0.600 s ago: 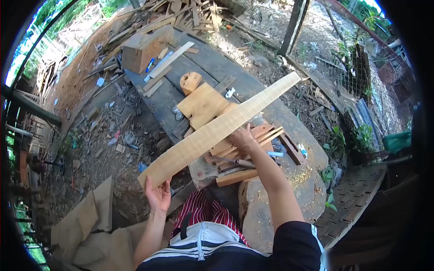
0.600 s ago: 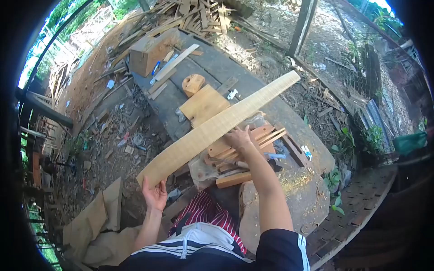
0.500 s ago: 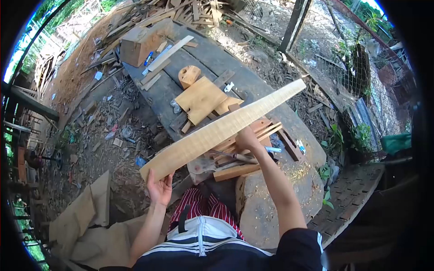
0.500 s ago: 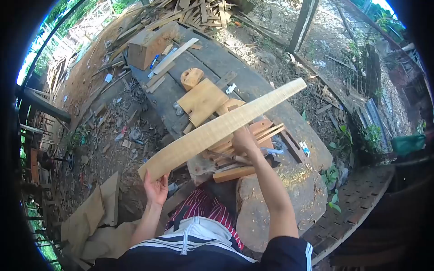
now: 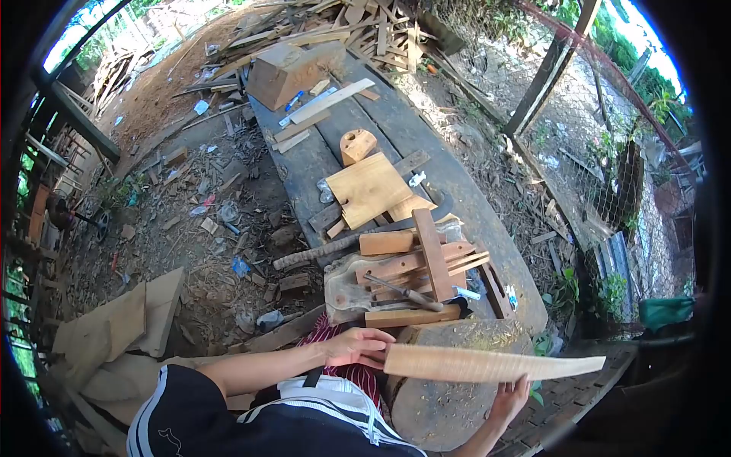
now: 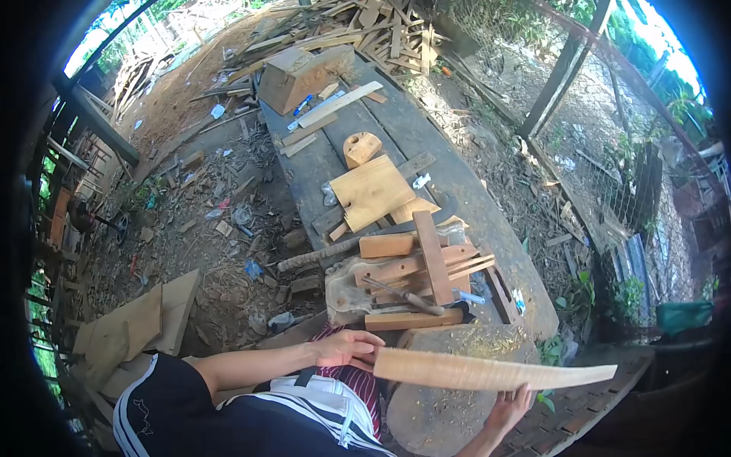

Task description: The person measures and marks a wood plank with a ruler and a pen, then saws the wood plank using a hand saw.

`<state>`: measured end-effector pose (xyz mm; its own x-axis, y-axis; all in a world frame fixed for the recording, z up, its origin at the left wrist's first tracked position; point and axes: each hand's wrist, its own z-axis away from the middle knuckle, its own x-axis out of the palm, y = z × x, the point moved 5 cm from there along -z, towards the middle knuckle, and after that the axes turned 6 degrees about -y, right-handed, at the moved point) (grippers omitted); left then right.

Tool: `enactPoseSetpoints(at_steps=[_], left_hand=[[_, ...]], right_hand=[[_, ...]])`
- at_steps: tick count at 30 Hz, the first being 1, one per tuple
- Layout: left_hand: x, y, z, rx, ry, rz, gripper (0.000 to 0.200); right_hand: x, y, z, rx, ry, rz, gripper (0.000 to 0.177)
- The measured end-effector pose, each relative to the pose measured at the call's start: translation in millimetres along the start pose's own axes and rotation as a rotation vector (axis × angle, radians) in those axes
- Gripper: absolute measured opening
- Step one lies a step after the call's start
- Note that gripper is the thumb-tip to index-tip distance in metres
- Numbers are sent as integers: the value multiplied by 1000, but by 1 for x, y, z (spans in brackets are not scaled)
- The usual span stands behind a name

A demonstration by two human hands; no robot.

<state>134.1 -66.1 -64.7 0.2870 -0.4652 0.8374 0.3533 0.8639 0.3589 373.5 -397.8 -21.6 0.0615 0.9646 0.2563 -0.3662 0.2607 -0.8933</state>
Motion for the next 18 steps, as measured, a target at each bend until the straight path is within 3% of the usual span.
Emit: enactPoseSetpoints(at_steps=[5, 7, 10, 12, 13, 15, 17, 18], left_hand=[[-58, 47, 18, -56, 400, -392, 27], [-87, 70, 20, 77, 504, -379, 25], [-132, 105, 28, 258, 675, -329, 23], [-151, 124, 38, 320, 746, -293, 22], [-159, 132, 43, 360, 760, -278, 22], [-182, 139, 48, 353, 833, -279, 21], [-193, 141, 51, 365, 836, -254, 19], [-194, 142, 52, 352, 835, -248, 19]], right_hand=[[-59, 24, -11, 50, 96, 246, 42], [-81, 40, -23, 73, 128, 359, 42], [-101, 64, -28, 106, 285, 287, 45], [-89, 31, -16, -351, 608, 1178, 47], [-73, 22, -8, -345, 629, 1190, 47], [-6, 6, 11, -589, 352, 1617, 49], [-3, 24, 11, -359, 286, 1786, 46], [0, 29, 16, -406, 326, 1760, 43]])
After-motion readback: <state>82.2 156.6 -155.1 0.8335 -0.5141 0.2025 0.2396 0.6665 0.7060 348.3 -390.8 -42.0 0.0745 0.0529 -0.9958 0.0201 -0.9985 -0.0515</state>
